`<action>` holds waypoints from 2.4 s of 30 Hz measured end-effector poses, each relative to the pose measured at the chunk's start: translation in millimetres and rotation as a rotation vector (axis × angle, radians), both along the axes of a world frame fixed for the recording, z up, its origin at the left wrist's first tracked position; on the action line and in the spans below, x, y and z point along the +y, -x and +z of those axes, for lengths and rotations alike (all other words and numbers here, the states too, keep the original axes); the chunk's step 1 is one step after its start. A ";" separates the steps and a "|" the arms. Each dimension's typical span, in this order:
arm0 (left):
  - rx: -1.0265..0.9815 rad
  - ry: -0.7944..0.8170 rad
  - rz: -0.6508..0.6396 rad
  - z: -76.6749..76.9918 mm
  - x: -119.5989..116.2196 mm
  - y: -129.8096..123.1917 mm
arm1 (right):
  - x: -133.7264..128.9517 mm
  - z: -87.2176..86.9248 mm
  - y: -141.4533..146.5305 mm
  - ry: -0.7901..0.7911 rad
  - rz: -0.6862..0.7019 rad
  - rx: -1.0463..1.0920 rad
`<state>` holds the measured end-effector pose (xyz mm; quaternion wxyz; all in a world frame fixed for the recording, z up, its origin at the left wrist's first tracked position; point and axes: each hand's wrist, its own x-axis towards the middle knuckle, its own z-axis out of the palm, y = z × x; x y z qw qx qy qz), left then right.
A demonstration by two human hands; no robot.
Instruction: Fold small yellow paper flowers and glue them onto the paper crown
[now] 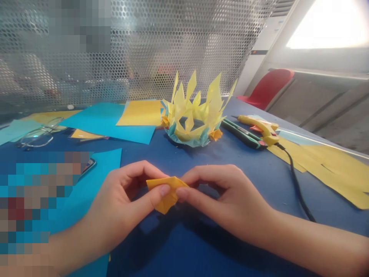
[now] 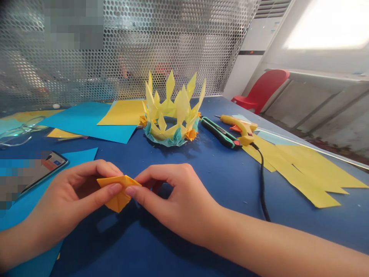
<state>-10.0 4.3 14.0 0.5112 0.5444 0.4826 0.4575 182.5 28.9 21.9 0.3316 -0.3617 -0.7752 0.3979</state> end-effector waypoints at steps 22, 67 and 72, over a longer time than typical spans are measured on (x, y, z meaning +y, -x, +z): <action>0.063 0.000 -0.129 -7.5 0.1 3.3 | 0.6 -3.1 1.4 0.015 -0.036 0.118; -0.097 0.236 -0.029 3.7 2.1 -0.4 | 0.1 -6.4 -2.2 -0.255 0.091 -0.013; -0.033 0.186 0.046 5.4 -3.6 -3.6 | -2.4 -6.8 1.7 0.041 0.033 0.022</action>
